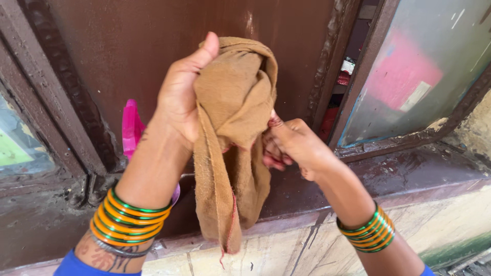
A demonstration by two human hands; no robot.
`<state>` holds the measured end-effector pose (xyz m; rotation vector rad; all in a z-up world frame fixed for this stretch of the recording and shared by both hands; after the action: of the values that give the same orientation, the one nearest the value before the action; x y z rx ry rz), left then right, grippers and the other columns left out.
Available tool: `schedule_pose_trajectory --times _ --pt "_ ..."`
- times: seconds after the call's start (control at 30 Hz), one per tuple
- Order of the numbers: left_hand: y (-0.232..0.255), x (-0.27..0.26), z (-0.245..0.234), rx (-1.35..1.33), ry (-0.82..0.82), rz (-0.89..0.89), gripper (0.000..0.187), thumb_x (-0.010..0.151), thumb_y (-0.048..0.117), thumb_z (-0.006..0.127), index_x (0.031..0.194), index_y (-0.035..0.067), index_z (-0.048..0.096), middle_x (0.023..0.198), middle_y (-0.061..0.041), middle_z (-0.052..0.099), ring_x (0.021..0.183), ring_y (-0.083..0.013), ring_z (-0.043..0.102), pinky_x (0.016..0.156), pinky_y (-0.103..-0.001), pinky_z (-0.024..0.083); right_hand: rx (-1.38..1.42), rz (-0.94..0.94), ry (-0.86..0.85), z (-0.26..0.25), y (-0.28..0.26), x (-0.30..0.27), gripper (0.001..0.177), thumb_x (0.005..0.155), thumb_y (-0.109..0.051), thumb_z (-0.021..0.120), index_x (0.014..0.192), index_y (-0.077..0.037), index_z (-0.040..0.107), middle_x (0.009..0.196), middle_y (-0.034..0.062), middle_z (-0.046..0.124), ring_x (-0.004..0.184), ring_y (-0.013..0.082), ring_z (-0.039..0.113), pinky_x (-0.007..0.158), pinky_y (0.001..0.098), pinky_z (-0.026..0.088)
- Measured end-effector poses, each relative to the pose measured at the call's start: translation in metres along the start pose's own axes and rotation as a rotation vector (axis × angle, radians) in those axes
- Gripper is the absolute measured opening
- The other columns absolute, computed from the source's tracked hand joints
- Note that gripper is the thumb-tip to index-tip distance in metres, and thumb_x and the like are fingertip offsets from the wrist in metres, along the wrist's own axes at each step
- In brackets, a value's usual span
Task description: The person cleans a window frame and glass with a cloth after spraying it with a cleaning solution from a bottle.
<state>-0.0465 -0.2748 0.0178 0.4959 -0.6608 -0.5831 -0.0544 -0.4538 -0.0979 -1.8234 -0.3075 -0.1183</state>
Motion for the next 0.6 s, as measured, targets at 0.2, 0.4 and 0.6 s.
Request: schedule_pose_trajectory --times 0.2,0.4,0.6 --pt "-0.024 0.01 0.006 -0.104 -0.097 -0.049 0.039 0.104 0.035 0.064 0.118 0.0 0.067 0.108 -0.015 0.074 0.096 -0.0281 0.073 0.09 -0.043 0.062 -0.014 0.235 0.022 0.033 -0.01 -0.005 0.045 0.1 -0.037 0.054 0.14 -0.016 0.057 0.117 0.0054 0.073 0.096 0.0185 0.069 0.071 0.0412 0.054" --pt "-0.009 0.004 0.008 -0.003 -0.122 0.037 0.039 0.103 0.035 0.065 0.122 0.001 0.066 0.113 -0.013 0.073 0.102 -0.0275 0.072 0.096 -0.045 0.06 0.886 0.118 -0.131 0.023 -0.041 -0.003 0.053 0.099 -0.033 0.061 0.145 -0.007 0.053 0.143 0.0116 0.062 0.132 0.0247 0.06 0.112 0.0446 0.051" --pt "0.013 -0.012 0.016 0.147 -0.044 0.214 0.046 0.101 0.04 0.062 0.129 0.003 0.064 0.124 -0.011 0.071 0.116 -0.0243 0.069 0.109 -0.046 0.056 0.811 -0.026 0.027 -0.017 -0.08 0.001 0.064 0.096 -0.056 0.045 0.142 -0.012 0.056 0.141 0.0072 0.065 0.127 0.024 0.063 0.106 0.0464 0.052"
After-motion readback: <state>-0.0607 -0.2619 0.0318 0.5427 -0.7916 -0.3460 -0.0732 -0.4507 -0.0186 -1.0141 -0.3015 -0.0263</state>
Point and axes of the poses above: each hand's wrist, its own x-axis towards the middle knuckle, its own z-axis out of the palm, y = z × x, the point moved 7 cm from there along x, towards the middle knuckle
